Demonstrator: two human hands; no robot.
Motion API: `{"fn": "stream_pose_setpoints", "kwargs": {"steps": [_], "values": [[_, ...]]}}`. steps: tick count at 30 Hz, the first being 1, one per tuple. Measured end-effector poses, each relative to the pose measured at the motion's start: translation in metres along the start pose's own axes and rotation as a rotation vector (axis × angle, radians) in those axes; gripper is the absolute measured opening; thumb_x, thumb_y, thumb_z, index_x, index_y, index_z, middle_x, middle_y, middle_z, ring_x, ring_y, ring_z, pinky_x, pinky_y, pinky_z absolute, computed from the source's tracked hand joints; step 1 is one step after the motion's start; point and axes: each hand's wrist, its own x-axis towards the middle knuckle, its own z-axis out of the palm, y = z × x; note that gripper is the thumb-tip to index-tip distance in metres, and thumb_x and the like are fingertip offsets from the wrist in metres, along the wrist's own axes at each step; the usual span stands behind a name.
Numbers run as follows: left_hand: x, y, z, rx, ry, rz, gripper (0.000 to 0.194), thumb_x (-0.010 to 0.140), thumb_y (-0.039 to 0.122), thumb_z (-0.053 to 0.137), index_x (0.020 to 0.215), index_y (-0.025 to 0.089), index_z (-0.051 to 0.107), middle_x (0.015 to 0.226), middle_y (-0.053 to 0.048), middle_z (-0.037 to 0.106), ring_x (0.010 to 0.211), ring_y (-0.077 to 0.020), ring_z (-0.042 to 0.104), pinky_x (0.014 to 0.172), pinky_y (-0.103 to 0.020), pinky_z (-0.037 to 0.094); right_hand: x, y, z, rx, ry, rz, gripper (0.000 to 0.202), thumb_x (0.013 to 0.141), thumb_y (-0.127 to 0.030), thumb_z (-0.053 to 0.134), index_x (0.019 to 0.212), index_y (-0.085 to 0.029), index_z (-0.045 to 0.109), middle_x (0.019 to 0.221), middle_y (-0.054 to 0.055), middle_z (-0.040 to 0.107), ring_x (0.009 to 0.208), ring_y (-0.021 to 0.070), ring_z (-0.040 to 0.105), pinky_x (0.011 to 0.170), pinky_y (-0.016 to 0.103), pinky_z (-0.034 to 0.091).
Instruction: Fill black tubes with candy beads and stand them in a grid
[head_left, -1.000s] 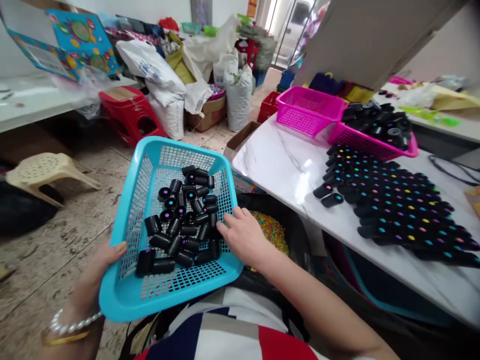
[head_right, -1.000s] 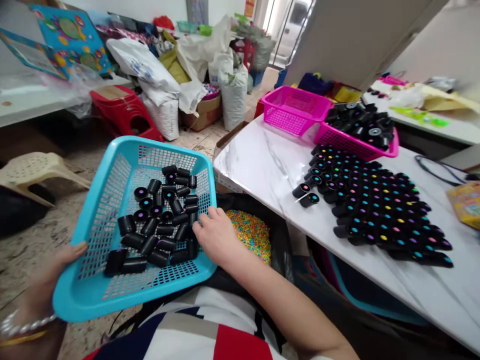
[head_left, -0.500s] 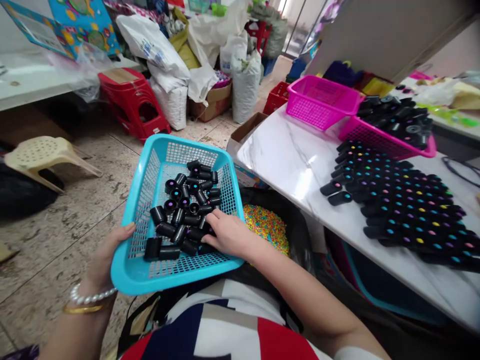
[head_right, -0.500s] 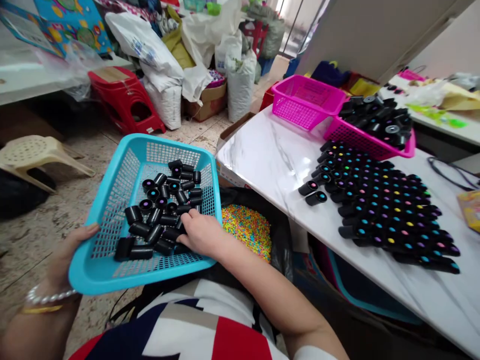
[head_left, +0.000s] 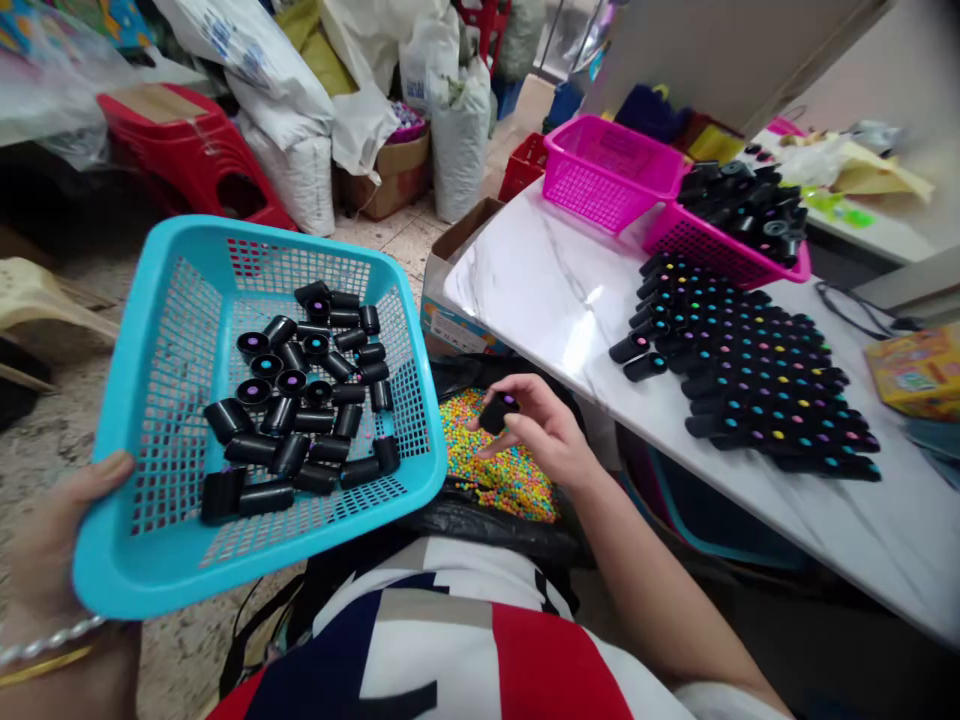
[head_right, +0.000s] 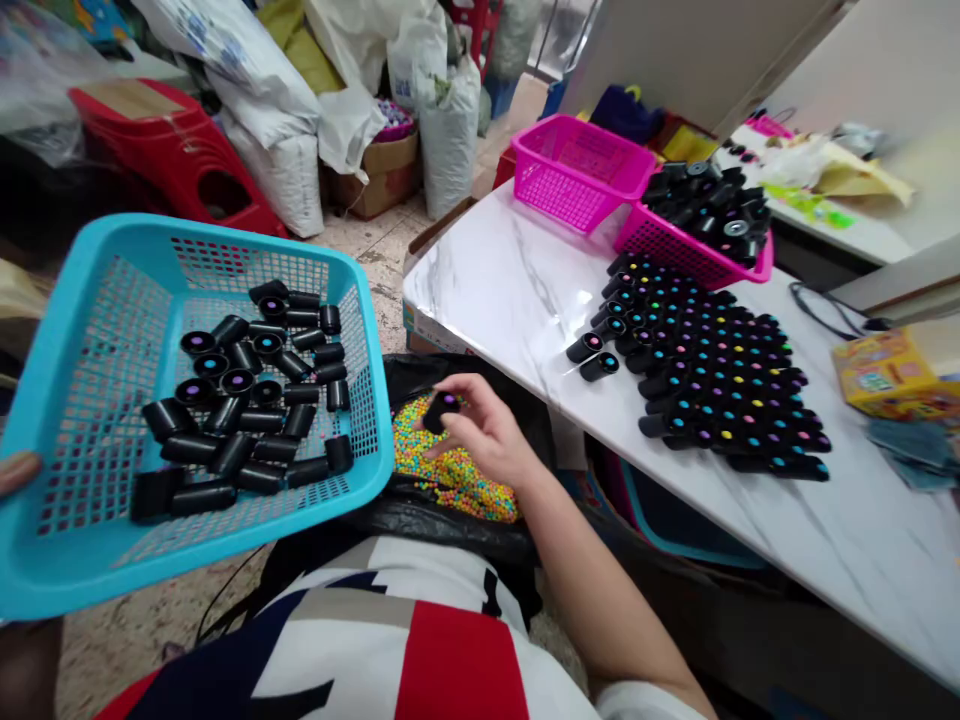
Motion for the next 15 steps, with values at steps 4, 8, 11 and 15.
{"fn": "stream_pose_setpoints", "kwargs": {"steps": [4,8,11,15], "values": [[0.002,0.001,0.004,0.018,0.019,-0.008,0.068,0.064,0.017,0.064,0.131,0.02,0.054,0.087,0.0,0.074,0.1,-0.0365,0.064,0.082,-0.052,0.057,-0.024,0.062,-0.041,-0.542,0.025,0.129,0.033,0.084,-0.018,0.053,0.116,-0.022,0.052,0.108,0.007,0.059,0.088,0.0184,0.064,0.076,0.035,0.058],[0.001,-0.004,0.011,0.026,0.052,-0.059,0.065,0.061,0.018,0.067,0.125,0.016,0.059,0.09,-0.004,0.074,0.101,-0.0381,0.063,0.085,-0.054,0.055,-0.039,0.094,-0.042,-1.194,-0.174,0.17,0.03,0.083,-0.005,0.049,0.107,-0.016,0.061,0.109,0.013,0.062,0.1,0.0244,0.061,0.086,0.038,0.053],[-0.003,-0.003,0.017,0.042,-0.005,-0.064,0.063,0.063,0.021,0.069,0.125,0.018,0.059,0.089,-0.003,0.074,0.1,-0.0378,0.064,0.086,-0.054,0.054,-0.04,0.09,-0.024,-1.292,-0.27,0.13,0.026,0.087,-0.007,0.048,0.105,-0.016,0.064,0.104,0.014,0.065,0.097,0.0246,0.062,0.083,0.036,0.052],[-0.006,0.001,0.023,0.058,0.014,-0.063,0.058,0.066,0.022,0.067,0.123,0.021,0.061,0.082,0.0,0.074,0.097,-0.0366,0.065,0.086,-0.054,0.054,-0.04,0.073,-0.013,-0.9,-0.245,0.053,0.033,0.083,-0.009,0.058,0.114,-0.02,0.064,0.112,0.009,0.065,0.105,0.0225,0.061,0.093,0.036,0.05]]}}
